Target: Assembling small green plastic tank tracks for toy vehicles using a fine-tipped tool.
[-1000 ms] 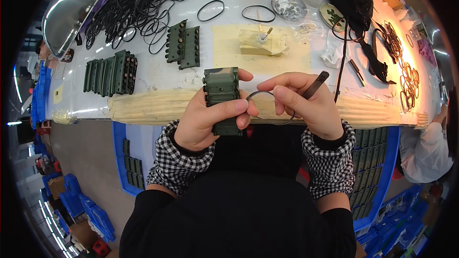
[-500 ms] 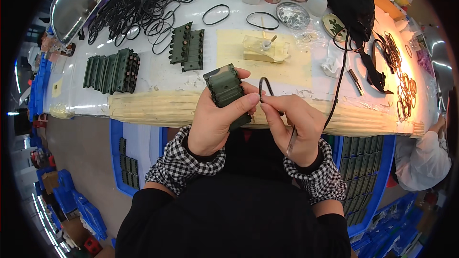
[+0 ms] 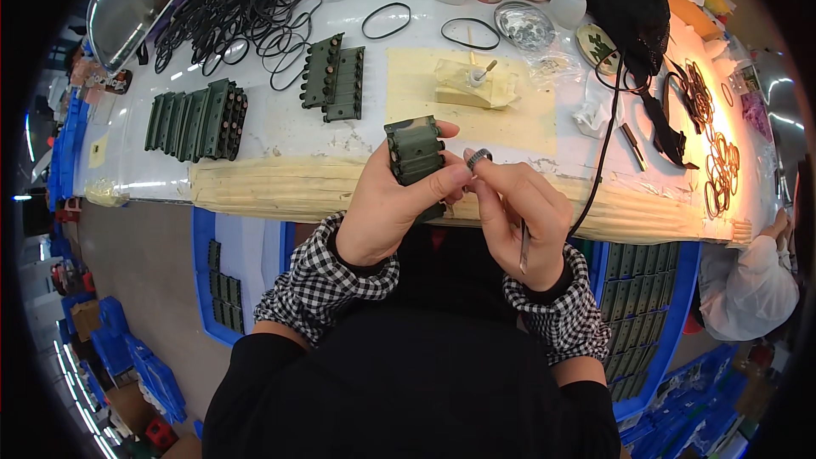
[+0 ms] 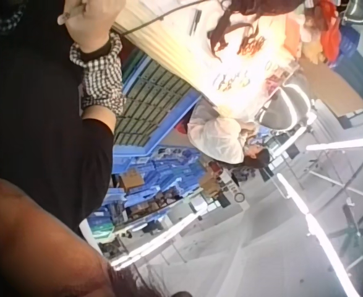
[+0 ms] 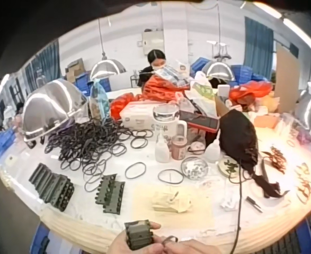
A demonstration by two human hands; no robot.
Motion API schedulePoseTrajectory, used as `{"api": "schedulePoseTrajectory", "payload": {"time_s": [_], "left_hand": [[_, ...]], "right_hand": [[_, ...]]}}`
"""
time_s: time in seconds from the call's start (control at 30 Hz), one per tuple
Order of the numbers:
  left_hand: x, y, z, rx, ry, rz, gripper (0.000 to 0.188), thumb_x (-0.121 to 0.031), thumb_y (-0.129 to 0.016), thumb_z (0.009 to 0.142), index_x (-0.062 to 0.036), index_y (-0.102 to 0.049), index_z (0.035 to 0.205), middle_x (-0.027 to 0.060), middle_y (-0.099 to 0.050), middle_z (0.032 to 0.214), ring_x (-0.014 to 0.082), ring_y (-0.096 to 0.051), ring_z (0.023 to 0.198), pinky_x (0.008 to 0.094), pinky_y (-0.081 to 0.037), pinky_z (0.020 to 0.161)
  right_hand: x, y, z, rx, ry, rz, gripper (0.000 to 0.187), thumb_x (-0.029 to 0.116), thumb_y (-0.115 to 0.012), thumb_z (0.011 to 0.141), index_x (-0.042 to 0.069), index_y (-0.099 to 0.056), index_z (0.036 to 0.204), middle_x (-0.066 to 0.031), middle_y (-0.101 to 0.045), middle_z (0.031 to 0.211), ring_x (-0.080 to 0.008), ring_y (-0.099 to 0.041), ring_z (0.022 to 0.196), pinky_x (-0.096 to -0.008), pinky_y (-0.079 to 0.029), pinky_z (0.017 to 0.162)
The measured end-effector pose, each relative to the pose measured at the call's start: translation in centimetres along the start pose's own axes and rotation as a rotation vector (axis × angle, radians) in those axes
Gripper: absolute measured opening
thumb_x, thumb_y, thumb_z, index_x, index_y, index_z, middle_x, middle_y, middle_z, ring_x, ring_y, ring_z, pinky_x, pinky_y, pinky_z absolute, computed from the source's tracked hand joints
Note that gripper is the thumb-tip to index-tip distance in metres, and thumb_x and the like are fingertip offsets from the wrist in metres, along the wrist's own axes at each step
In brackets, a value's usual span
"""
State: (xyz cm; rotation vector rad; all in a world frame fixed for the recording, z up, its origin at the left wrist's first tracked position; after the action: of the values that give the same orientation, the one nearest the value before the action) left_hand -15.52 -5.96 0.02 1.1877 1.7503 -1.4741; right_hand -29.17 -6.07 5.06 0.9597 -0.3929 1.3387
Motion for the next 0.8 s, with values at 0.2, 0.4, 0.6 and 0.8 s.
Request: {"api": "schedulePoseTrajectory", "payload": {"time_s": [0.2, 0.4, 0.6, 0.8], "left_hand": [[0.1, -0.6, -0.2, 0.071, -0.011, 0.023, 0.041, -0.005, -0.067, 0.085, -0.0015, -0.047, 0.121, 0.0048, -0.062, 0.085, 0.0099, -0.058, 0.074, 0.0231, -0.047, 0.066], [-0.6, -0.7, -0.4, 0.124, -0.009, 0.116, 0.047, -0.006, -0.068, 0.084, -0.0021, -0.044, 0.124, 0.0033, -0.061, 0.084, 0.0096, -0.057, 0.073, 0.0227, -0.047, 0.066], [-0.5, -0.8, -0.6, 0.146, 0.060, 0.044, 0.042, -0.010, -0.065, 0.087, -0.0017, -0.044, 0.123, 0.0055, -0.061, 0.083, 0.0109, -0.058, 0.071, 0.0240, -0.047, 0.065], [1.6, -0.4, -0.2, 0.245, 0.211, -0.267, 0.030, -0.016, -0.051, 0.095, 0.0007, -0.044, 0.119, 0.0143, -0.059, 0.101, 0.0192, -0.063, 0.084, 0.0322, -0.054, 0.074]], "right_hand": [[-0.9, 0.3, -0.2, 0.081, -0.185, 0.067, 0.027, -0.008, -0.061, 0.080, 0.002, -0.065, 0.105, -0.0077, -0.063, 0.079, -0.0149, -0.063, 0.061, -0.0238, -0.048, 0.053], [-0.1, 1.6, 0.4, -0.019, -0.051, -0.031, 0.031, -0.007, -0.064, 0.079, 0.007, -0.067, 0.106, -0.0070, -0.063, 0.093, -0.0131, -0.060, 0.060, -0.0236, -0.047, 0.051], [0.0, 0.7, 0.5, 0.109, 0.143, -0.043, 0.025, -0.004, -0.070, 0.074, 0.006, -0.069, 0.097, -0.0059, -0.065, 0.085, -0.0180, -0.065, 0.067, -0.0268, -0.050, 0.054], [0.3, 2.5, 1.3, 0.016, -0.156, 0.038, 0.017, -0.004, -0.070, 0.075, 0.003, -0.069, 0.091, -0.0055, -0.066, 0.075, -0.0144, -0.061, 0.061, -0.0232, -0.042, 0.049]]}}
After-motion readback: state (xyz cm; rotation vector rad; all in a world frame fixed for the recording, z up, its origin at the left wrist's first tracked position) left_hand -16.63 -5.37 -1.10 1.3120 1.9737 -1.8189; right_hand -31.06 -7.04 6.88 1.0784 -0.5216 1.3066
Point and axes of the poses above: each hand's wrist, its own z-axis towards the middle knuckle, its own y-axis out of the back of the hand, x = y × z, the point moved 7 cm from there along z, towards the middle knuckle
